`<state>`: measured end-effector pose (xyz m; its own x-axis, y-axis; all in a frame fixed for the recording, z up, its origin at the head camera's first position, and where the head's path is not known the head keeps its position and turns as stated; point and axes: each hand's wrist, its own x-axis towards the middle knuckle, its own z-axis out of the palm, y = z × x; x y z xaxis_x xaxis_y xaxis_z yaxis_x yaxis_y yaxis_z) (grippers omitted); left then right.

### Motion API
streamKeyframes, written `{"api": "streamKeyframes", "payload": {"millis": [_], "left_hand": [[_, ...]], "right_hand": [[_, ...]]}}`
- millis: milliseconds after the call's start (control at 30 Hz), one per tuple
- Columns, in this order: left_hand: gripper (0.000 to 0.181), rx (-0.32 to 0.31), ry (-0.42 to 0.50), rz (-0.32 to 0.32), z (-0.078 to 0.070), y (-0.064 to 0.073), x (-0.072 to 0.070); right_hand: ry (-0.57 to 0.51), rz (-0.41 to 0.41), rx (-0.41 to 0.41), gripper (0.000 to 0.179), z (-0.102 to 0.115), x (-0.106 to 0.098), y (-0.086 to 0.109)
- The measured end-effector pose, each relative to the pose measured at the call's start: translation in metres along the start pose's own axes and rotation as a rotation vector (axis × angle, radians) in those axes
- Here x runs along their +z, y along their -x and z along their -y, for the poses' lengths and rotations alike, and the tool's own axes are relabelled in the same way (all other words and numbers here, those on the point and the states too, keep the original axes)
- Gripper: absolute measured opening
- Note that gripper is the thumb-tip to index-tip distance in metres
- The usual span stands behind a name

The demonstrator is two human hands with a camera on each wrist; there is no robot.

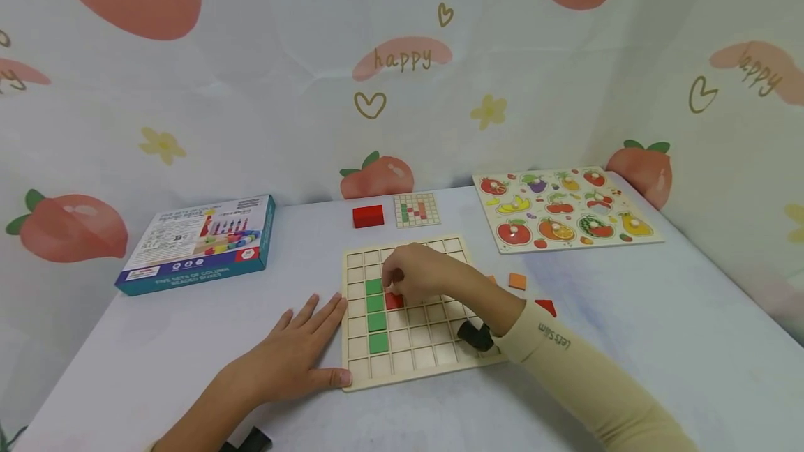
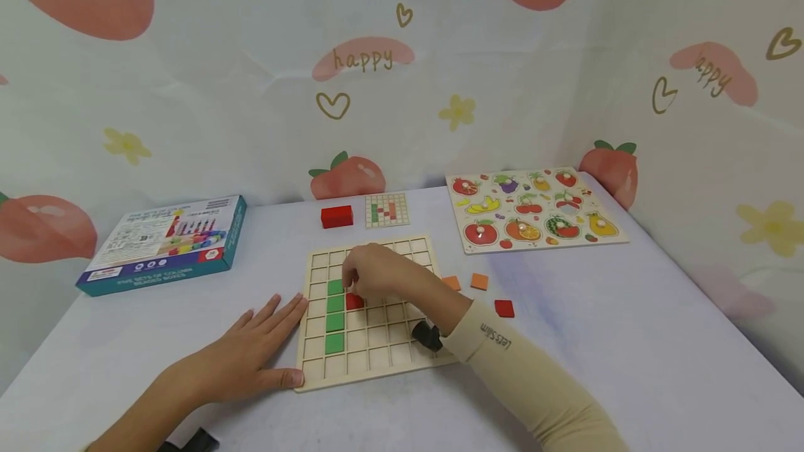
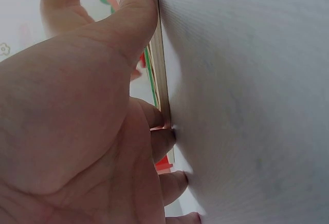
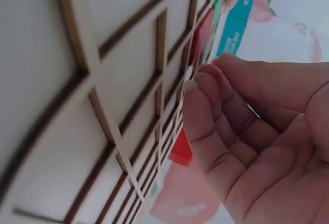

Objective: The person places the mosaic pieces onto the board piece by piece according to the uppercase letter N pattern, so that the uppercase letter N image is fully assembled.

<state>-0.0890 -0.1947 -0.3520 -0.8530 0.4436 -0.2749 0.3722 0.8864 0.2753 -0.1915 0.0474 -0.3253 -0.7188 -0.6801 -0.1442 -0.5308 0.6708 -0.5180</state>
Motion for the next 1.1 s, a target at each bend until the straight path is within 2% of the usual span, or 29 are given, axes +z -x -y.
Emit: {"api": "streamKeyframes", "payload": {"millis": [167,333,433,500,667,767,867,1100], "left_hand": [[0.112,-0.005,-0.005,0.004,-0.001,0.000,0.000],[0.112,0.000,-0.010,0.004,-0.001,-0.001,0.000],[0.112,-0.004,-0.014,0.005,-0.001,-0.002,0.001],[0.113,-0.011,-0.018,0.007,-0.001,-0.002,0.001],[0.113,-0.010,-0.017,0.008,-0.001,-0.001,0.001],[0.113,-0.004,-0.015,0.007,-0.001,-0.001,0.001],[0.113,-0.002,-0.016,0.005,-0.002,-0.001,0.000],[0.112,-0.006,-0.012,0.011,-0.002,-0.001,0.001]], "right_hand": [[-0.010,-0.037,-0.018,0.016,-0.004,-0.012,0.013],[-0.050,-0.069,-0.014,0.015,-0.027,-0.027,0.044],[-0.076,-0.086,0.050,0.011,-0.046,-0.034,0.069],[-0.074,-0.096,0.121,0.008,-0.057,-0.038,0.086],[-0.028,-0.084,0.238,0.007,-0.072,-0.040,0.127],[-0.020,-0.050,0.227,0.011,-0.077,-0.036,0.147],[-0.037,-0.016,0.178,0.016,-0.079,-0.029,0.159],[-0.092,0.010,0.120,0.024,-0.080,-0.013,0.161]]}}
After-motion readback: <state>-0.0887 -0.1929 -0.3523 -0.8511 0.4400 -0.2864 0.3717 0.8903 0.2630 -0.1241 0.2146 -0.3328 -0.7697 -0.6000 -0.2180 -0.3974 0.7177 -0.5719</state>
